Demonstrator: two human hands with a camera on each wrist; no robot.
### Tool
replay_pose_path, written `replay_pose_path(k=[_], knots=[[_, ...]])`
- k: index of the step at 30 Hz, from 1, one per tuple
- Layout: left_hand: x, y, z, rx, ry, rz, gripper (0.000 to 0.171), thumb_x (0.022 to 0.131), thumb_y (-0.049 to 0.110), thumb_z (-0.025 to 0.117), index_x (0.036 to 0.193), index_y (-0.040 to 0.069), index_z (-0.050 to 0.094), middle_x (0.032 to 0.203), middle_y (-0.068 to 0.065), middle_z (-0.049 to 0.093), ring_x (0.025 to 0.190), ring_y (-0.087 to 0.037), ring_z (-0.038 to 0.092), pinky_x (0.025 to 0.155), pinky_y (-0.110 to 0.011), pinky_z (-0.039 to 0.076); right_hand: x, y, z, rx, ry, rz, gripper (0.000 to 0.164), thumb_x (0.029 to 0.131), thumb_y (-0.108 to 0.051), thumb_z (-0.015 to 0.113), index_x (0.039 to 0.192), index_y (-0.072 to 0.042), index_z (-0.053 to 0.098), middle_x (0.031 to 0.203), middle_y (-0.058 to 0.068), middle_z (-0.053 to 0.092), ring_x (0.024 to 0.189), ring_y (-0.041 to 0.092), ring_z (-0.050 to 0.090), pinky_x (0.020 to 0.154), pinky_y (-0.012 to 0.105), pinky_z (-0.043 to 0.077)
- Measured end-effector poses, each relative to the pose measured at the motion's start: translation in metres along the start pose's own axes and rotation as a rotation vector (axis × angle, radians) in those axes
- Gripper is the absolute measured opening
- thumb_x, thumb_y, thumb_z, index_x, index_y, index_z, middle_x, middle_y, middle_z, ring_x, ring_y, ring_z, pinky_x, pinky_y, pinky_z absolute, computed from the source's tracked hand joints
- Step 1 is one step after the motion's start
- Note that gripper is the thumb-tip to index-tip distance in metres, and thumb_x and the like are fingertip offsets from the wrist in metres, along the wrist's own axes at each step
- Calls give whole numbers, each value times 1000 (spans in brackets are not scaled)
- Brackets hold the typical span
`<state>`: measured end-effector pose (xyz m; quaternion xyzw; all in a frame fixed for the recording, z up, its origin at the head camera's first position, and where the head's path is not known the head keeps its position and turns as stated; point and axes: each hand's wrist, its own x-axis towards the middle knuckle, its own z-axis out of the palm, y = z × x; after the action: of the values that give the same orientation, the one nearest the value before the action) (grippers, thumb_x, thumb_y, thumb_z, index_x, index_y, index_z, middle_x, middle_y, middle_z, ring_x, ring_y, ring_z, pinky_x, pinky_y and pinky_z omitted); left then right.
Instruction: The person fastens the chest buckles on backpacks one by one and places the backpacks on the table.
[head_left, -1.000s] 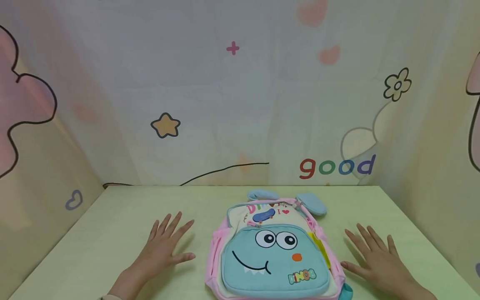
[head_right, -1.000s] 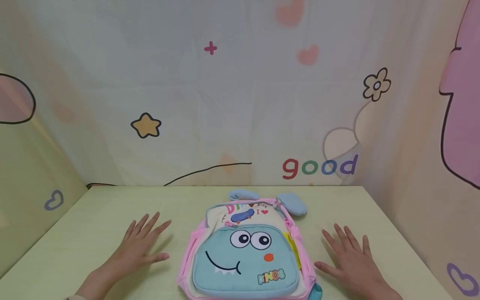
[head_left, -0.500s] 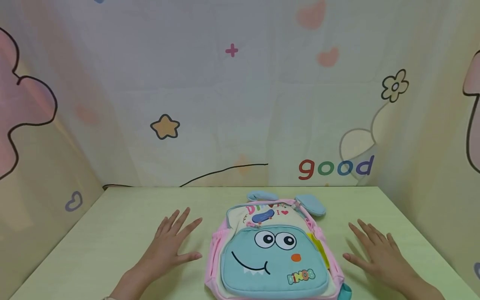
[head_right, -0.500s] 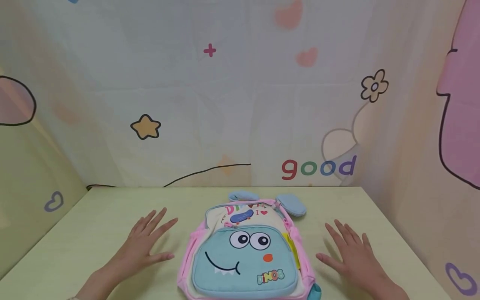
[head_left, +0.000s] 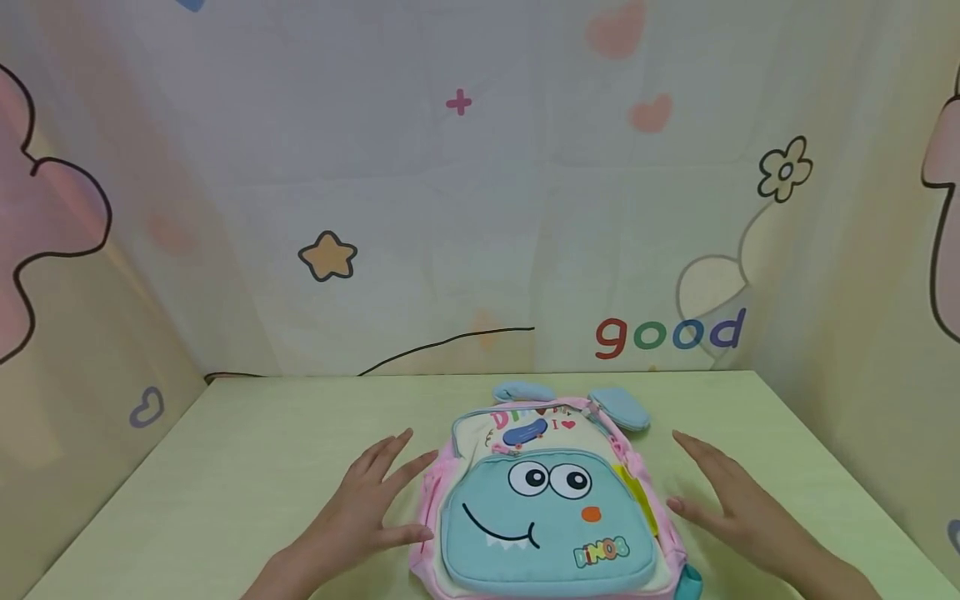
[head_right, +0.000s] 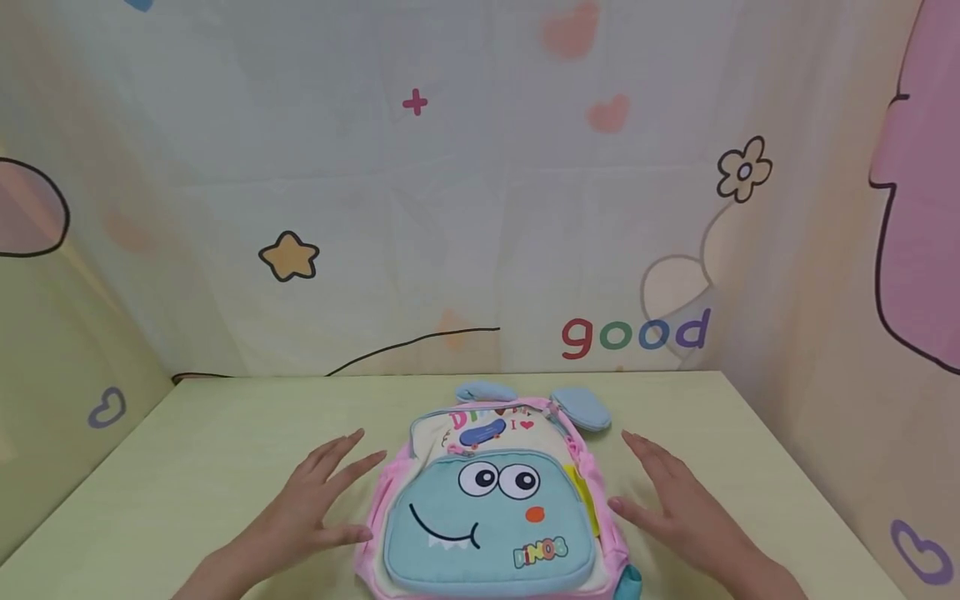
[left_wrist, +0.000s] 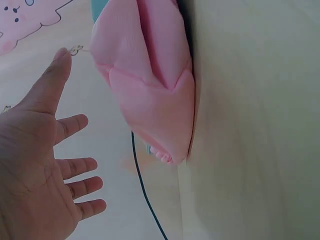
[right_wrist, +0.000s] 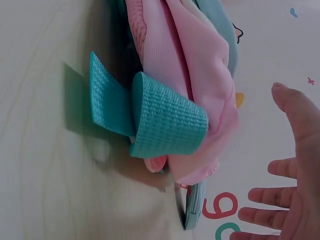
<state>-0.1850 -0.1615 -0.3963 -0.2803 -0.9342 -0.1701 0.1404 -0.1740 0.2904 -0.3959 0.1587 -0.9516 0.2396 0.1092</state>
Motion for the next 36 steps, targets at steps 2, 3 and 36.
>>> replay_pose_path(k=[2,3,36], knots=[[-1,4,3,-13,-18,13,81,75,66,65,145,31,42,155,-10,31,137,-37,34,101,-59,41,-1,-6,1,8,2,-17,76,87,-39,67,149,-13,31,146,20,41,130,44,39,94,71,37],[-1,5,4,-25,-32,16,82,75,66,66,145,31,42,155,-10,31,136,-37,34,100,-58,42,-2,-9,2,10,-3,-20,75,87,-40,67,149,-14,32,145,20,42,130,43,40,93,70,39],[-7,12,21,-276,-346,-118,88,67,43,84,142,43,37,155,-1,27,139,-30,32,94,-30,51,-14,-33,27,-34,-145,-87,88,73,-56,74,143,-15,41,140,13,47,122,33,48,83,53,55]])
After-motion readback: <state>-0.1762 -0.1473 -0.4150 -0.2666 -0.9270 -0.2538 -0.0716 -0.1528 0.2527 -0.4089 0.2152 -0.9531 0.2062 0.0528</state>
